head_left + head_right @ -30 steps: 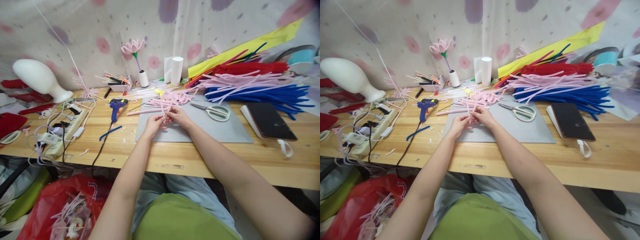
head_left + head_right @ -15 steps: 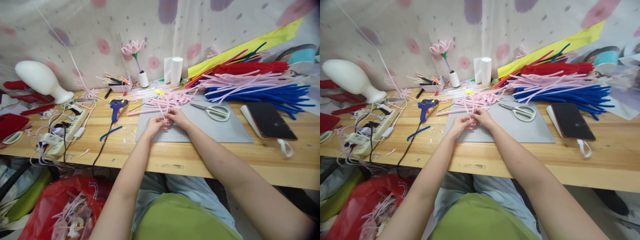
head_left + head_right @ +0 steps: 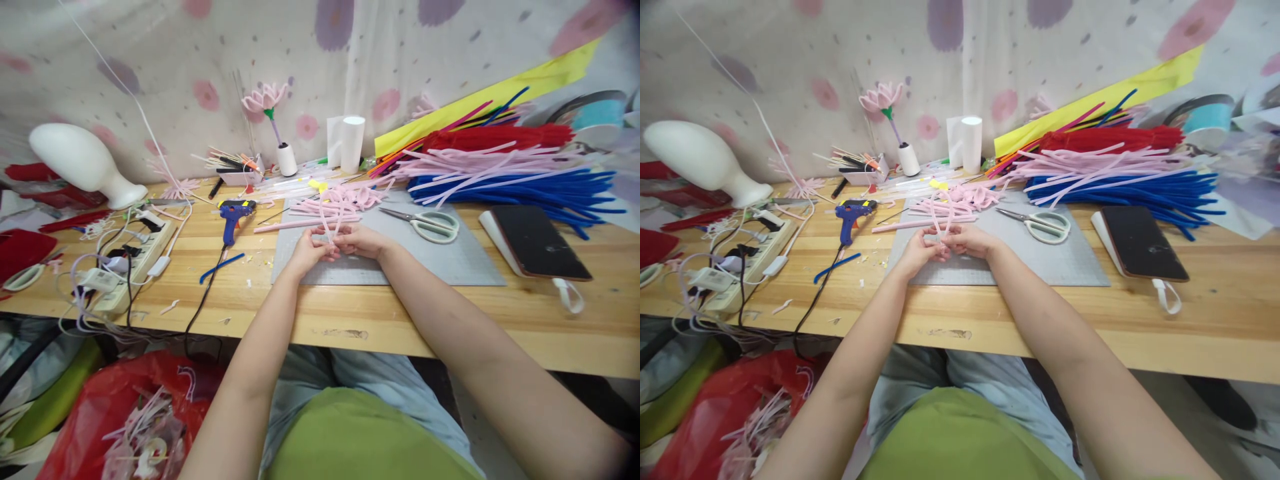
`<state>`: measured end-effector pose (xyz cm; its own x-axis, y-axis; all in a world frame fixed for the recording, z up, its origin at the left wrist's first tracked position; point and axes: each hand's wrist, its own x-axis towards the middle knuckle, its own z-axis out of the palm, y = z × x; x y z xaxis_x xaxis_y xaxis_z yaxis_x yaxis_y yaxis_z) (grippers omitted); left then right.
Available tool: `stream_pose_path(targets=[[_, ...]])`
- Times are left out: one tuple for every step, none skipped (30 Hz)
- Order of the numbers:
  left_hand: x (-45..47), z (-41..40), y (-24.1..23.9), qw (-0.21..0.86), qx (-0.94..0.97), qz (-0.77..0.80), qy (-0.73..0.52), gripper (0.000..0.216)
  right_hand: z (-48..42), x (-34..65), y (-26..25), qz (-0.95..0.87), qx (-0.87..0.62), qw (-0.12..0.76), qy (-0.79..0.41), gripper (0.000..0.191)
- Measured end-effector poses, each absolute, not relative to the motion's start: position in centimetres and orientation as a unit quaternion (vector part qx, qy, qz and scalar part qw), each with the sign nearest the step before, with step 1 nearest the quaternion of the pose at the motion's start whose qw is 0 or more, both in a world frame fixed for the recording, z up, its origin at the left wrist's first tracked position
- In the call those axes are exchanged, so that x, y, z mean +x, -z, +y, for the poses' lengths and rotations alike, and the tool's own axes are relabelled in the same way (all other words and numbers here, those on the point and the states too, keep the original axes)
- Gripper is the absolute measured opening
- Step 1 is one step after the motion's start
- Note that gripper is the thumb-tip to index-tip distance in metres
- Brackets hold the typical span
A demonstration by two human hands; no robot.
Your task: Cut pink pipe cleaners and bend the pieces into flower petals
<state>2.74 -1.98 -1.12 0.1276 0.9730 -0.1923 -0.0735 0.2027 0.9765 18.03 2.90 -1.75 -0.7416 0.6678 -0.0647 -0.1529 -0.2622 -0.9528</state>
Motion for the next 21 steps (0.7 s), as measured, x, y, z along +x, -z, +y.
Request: stream_pose_path(targets=[[2.7,-2.0,1.2,0.598,0.459,0.49,-0.438,0.053,2.9,18.1,1.7,-0.532,-0.225,0.265,-0.772,0.05],[2.6,-1.9,1.3,0.601,0.463,0.484,-0.436,0.055,2.9,18.2,1.8,-0.522,-0.217,0.261,-0.782,0.048],[2.5,-1.9,1.4,0.605,0.467,0.479,-0.432,0.056,2.9,18.2,1.8,-0.513,-0.214,0.257,-0.79,0.044],[2.4,-1.8,1.5,0.608,0.471,0.474,-0.427,0.057,3.0,18.2,1.9,-0.505,-0.215,0.252,-0.797,0.038],[2.3,-1.7,1.7,0.612,0.475,0.47,-0.423,0.057,3.1,18.1,2.0,-0.497,-0.222,0.251,-0.801,0.033],[2.2,-1.7,1.8,0.614,0.479,0.468,-0.417,0.056,3.2,18.1,2.1,-0.488,-0.235,0.258,-0.8,0.03],[2.1,-1.6,1.8,0.616,0.483,0.467,-0.411,0.055,3.4,18.1,2.2,-0.477,-0.251,0.274,-0.797,0.031],[2.1,-1.6,1.9,0.618,0.489,0.467,-0.402,0.054,3.6,18.2,2.2,-0.464,-0.267,0.296,-0.791,0.032],[2.0,-1.7,1.9,0.619,0.494,0.467,-0.392,0.052,3.8,18.4,2.2,-0.448,-0.283,0.323,-0.784,0.034],[2.0,-1.7,1.9,0.622,0.5,0.467,-0.381,0.051,4.1,18.6,2.1,-0.432,-0.295,0.349,-0.778,0.035],[2.0,-1.7,1.8,0.625,0.506,0.466,-0.369,0.051,4.4,18.9,2.1,-0.417,-0.304,0.372,-0.772,0.036],[1.9,-1.8,1.7,0.629,0.512,0.464,-0.357,0.051,4.6,19.3,2.1,-0.406,-0.309,0.389,-0.767,0.037],[1.9,-1.9,1.6,0.632,0.516,0.462,-0.347,0.051,4.9,19.7,2.0,-0.398,-0.312,0.401,-0.763,0.037],[1.9,-1.9,1.5,0.636,0.52,0.459,-0.338,0.051,5.1,20.1,2.0,-0.394,-0.313,0.412,-0.759,0.038],[1.8,-2.0,1.4,0.639,0.524,0.457,-0.329,0.051,5.3,20.4,2.0,-0.394,-0.312,0.421,-0.755,0.038],[1.7,-2.1,1.3,0.642,0.526,0.456,-0.32,0.051,5.5,20.7,2.1,-0.394,-0.31,0.428,-0.752,0.038],[1.7,-2.2,1.2,0.645,0.527,0.456,-0.312,0.051,5.6,20.9,2.1,-0.395,-0.307,0.434,-0.749,0.036],[1.6,-2.3,1.1,0.647,0.528,0.457,-0.306,0.05,5.7,21.0,2.1,-0.396,-0.304,0.438,-0.747,0.034],[1.5,-2.4,1.0,0.649,0.528,0.457,-0.302,0.05,5.8,21.1,2.2,-0.395,-0.303,0.441,-0.747,0.031],[1.5,-2.4,0.9,0.649,0.528,0.458,-0.301,0.05,5.8,21.2,2.2,-0.393,-0.301,0.442,-0.748,0.029],[1.5,-2.5,0.9,0.649,0.527,0.458,-0.303,0.05,5.8,21.2,2.2,-0.39,-0.299,0.443,-0.75,0.027]])
